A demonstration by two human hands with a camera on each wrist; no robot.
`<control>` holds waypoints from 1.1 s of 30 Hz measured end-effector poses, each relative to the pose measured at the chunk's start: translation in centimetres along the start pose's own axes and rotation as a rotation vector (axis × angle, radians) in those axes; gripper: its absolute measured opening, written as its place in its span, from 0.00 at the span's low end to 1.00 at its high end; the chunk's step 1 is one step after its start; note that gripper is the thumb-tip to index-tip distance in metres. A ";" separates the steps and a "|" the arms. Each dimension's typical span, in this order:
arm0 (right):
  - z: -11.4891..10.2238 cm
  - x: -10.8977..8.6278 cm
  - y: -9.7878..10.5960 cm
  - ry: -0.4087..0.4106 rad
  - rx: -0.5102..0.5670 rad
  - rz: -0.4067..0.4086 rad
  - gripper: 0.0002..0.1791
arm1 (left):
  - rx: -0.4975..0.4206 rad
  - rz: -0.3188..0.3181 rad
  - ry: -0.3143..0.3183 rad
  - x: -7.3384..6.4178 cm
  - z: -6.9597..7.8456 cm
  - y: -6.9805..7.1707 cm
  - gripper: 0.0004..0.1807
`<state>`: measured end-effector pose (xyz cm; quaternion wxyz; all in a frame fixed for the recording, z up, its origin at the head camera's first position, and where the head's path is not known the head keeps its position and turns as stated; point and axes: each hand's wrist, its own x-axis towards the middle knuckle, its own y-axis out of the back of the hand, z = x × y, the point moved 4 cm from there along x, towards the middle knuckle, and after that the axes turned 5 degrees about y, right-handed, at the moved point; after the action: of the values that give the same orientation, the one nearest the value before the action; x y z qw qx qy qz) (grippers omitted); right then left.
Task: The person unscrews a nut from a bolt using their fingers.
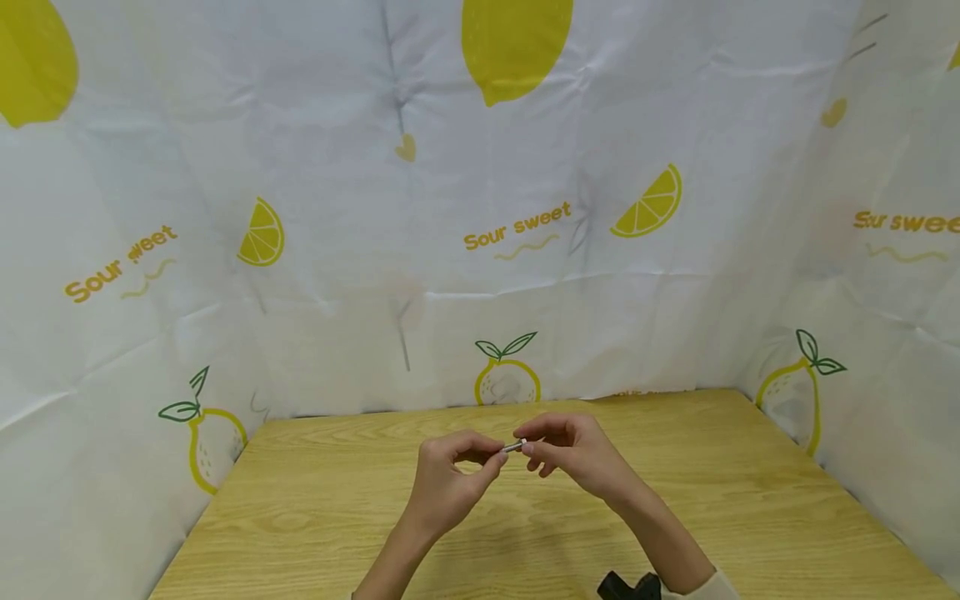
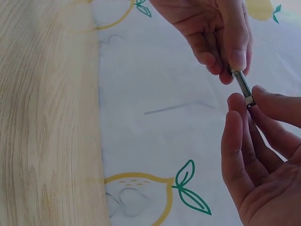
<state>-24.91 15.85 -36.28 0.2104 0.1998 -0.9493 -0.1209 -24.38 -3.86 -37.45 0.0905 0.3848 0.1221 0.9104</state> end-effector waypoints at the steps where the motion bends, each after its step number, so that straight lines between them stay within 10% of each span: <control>1: 0.0 0.0 0.0 -0.005 0.003 -0.002 0.16 | 0.000 0.000 -0.003 0.0 0.0 0.0 0.03; 33: -0.2 -0.1 0.1 0.006 -0.004 0.007 0.15 | -0.013 -0.006 0.013 0.0 0.0 -0.1 0.04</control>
<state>-24.75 15.91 -36.09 0.2140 0.1965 -0.9491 -0.1213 -24.37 -3.77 -37.51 0.0952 0.3777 0.1180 0.9134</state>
